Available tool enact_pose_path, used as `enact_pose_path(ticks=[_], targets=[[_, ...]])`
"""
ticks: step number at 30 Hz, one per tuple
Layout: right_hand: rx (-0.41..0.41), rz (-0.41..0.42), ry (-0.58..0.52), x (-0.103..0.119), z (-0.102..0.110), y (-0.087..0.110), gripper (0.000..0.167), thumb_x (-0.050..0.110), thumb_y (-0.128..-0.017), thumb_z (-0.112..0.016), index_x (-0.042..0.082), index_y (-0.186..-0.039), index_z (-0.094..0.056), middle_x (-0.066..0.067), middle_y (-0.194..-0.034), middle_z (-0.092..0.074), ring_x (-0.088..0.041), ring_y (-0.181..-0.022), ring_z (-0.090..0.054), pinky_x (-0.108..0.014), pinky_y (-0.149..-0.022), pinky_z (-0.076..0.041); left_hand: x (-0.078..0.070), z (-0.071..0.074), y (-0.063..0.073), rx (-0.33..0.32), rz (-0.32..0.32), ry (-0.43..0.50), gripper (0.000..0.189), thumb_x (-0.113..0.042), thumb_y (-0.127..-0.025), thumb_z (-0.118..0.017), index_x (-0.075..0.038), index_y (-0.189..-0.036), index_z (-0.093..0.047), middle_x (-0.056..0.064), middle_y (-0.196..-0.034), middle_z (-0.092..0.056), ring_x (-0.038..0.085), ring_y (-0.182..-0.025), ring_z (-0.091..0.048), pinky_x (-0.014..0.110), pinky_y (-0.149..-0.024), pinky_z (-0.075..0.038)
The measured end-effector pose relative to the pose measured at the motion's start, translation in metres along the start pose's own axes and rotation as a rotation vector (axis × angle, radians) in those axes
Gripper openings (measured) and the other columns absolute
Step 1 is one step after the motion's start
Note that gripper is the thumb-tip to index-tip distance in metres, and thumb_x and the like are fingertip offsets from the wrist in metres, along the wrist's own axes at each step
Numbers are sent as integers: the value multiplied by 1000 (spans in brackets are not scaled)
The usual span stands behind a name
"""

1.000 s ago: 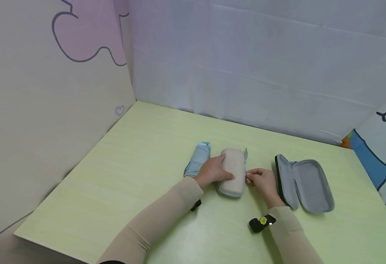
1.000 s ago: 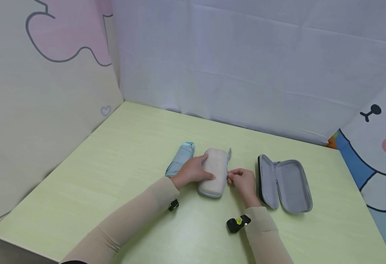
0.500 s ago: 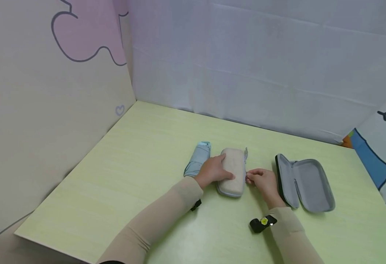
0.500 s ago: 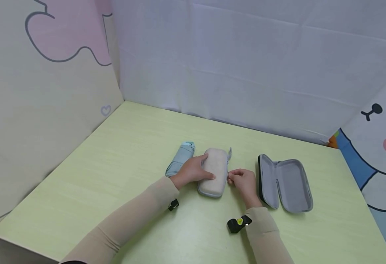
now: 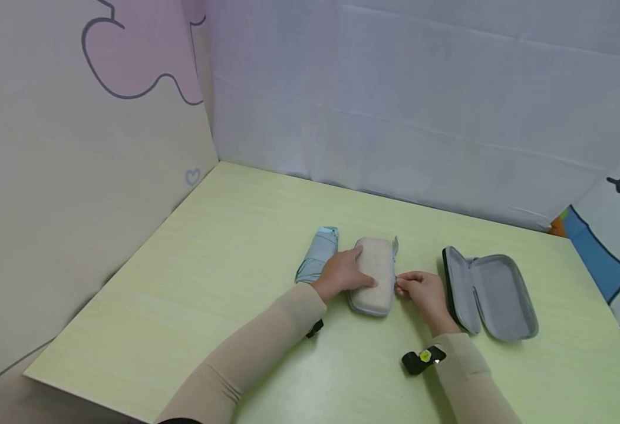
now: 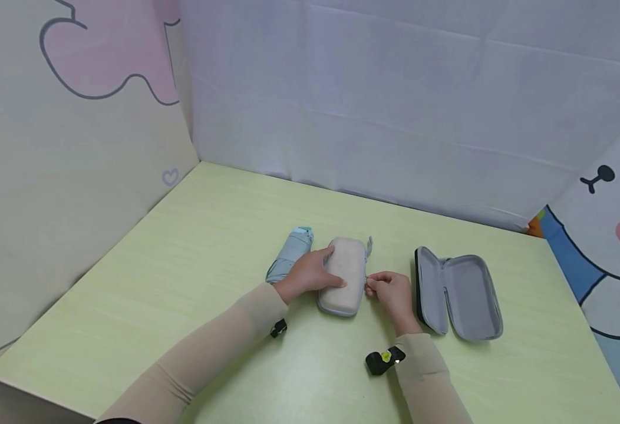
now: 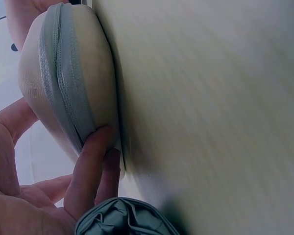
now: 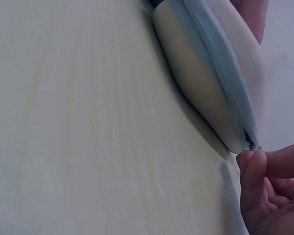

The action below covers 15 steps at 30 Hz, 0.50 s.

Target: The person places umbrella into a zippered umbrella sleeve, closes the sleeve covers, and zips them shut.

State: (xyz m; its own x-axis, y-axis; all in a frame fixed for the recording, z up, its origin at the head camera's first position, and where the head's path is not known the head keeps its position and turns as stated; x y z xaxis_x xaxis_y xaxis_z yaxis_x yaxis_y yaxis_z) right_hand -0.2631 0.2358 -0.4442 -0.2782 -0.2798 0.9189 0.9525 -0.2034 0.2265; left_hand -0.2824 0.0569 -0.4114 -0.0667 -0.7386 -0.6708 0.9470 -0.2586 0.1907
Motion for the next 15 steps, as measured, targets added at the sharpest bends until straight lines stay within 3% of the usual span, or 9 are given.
enact_pose_path(ticks=[15], targets=[[10, -10, -50, -3, 0, -1, 13, -3, -85, -62, -14, -92, -64, 0, -64, -62, -5, -55, -57, -17, -54, -48, -1, 3, -1, -11, -9, -4, 87, -36, -74, -78, -9, -144, -34, 8, -138, -46, 20, -122, -46, 30, -96, -39]])
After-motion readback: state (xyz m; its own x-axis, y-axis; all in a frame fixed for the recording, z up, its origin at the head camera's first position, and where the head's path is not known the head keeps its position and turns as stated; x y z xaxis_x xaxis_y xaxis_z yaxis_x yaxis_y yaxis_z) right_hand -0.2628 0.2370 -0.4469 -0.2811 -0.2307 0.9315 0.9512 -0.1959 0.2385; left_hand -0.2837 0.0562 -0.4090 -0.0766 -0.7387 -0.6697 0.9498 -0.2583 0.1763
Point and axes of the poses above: each hand's wrist, its own y-axis away from the middle knuckle, its own z-axis out of the back of the hand, x = y × z, the point moved 10 cm from there along -y, towards the middle knuckle
